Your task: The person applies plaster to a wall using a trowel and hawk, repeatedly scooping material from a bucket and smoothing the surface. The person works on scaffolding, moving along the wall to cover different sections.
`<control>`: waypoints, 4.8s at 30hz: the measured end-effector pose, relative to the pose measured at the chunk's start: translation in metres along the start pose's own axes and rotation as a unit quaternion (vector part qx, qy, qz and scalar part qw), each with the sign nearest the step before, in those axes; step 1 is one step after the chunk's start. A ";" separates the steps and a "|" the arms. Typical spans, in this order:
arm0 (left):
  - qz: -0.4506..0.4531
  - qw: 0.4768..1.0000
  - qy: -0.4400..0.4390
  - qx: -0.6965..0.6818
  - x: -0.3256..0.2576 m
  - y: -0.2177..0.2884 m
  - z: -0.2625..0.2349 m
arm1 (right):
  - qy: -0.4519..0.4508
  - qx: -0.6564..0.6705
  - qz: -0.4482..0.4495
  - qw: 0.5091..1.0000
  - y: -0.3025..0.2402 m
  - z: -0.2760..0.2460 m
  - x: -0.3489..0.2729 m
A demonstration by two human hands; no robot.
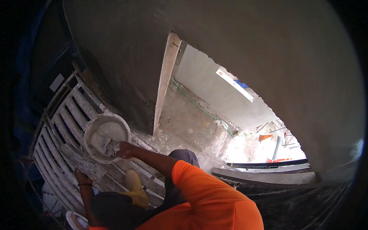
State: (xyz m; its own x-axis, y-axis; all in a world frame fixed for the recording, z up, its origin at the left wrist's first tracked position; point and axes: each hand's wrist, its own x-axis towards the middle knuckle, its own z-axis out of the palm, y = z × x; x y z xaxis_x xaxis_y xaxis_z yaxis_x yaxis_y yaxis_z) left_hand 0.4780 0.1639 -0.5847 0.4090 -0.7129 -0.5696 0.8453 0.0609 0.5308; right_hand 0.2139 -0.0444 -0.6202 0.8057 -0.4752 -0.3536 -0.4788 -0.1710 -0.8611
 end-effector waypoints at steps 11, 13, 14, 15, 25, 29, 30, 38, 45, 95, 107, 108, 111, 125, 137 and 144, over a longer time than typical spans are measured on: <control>-0.061 0.985 -0.163 -0.018 0.020 -0.036 0.007 | 0.069 0.103 -0.004 0.992 -0.059 -0.027 -0.102; -0.074 0.981 -0.168 -0.058 0.019 -0.042 0.011 | 0.051 0.128 0.016 0.990 -0.061 -0.024 -0.113; -0.085 0.978 -0.172 -0.077 0.018 -0.045 0.015 | 0.066 0.138 -0.086 0.985 -0.061 -0.023 -0.119; -0.093 0.976 -0.176 -0.092 0.016 -0.048 0.018 | 0.091 0.142 -0.141 0.976 -0.063 -0.021 -0.120; -0.141 0.957 -0.216 -0.134 0.015 -0.051 0.034 | 0.274 -0.224 -0.290 0.889 -0.048 0.025 -0.083; -0.143 0.952 -0.234 -0.133 0.015 -0.050 0.026 | 0.251 -0.244 -0.192 0.917 -0.033 0.034 -0.083; -0.140 0.953 -0.233 -0.130 0.014 -0.048 0.024 | 0.242 -0.254 -0.173 0.920 -0.033 0.033 -0.083; -0.143 0.928 -0.315 -0.136 0.020 -0.052 0.024 | 0.156 -0.292 -0.075 0.941 -0.051 0.008 -0.076; -0.116 0.877 -0.451 -0.114 0.023 -0.056 0.045 | 0.281 -0.273 -0.159 0.906 -0.035 -0.003 -0.131; 0.166 0.747 -0.622 0.164 -0.070 -0.389 0.394 | 0.584 -0.568 0.162 0.557 -0.038 -0.167 -0.348; 0.018 0.913 -0.340 0.226 -0.048 -0.333 0.395 | 0.536 -0.494 0.050 0.683 -0.119 -0.246 -0.275; 0.040 0.913 -0.351 0.204 -0.044 -0.333 0.394 | 0.559 -0.484 0.032 0.673 -0.126 -0.254 -0.265; 0.060 0.904 -0.343 0.249 -0.037 -0.334 0.392 | 0.593 -0.421 -0.034 0.685 -0.142 -0.279 -0.245; 0.059 0.875 -0.349 0.330 -0.028 -0.373 0.375 | 0.667 0.076 -0.204 0.713 -0.118 -0.290 -0.345; -0.106 0.877 -0.274 0.380 -0.026 -0.407 0.367 | 0.555 -0.128 -0.065 0.819 -0.139 -0.275 -0.272; -0.045 0.851 -0.307 0.423 -0.028 -0.417 0.364 | 0.557 -0.169 -0.077 0.810 -0.184 -0.330 -0.177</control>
State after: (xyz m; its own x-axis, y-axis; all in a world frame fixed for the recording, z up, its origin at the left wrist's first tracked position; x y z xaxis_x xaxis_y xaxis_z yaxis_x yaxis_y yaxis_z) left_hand -0.0109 -0.0961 -0.5613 -0.1209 -0.9347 -0.3343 0.2081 -0.3532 0.9121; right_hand 0.0443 -0.2131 -0.2788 0.1418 -0.8771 0.4589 -0.6225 -0.4394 -0.6476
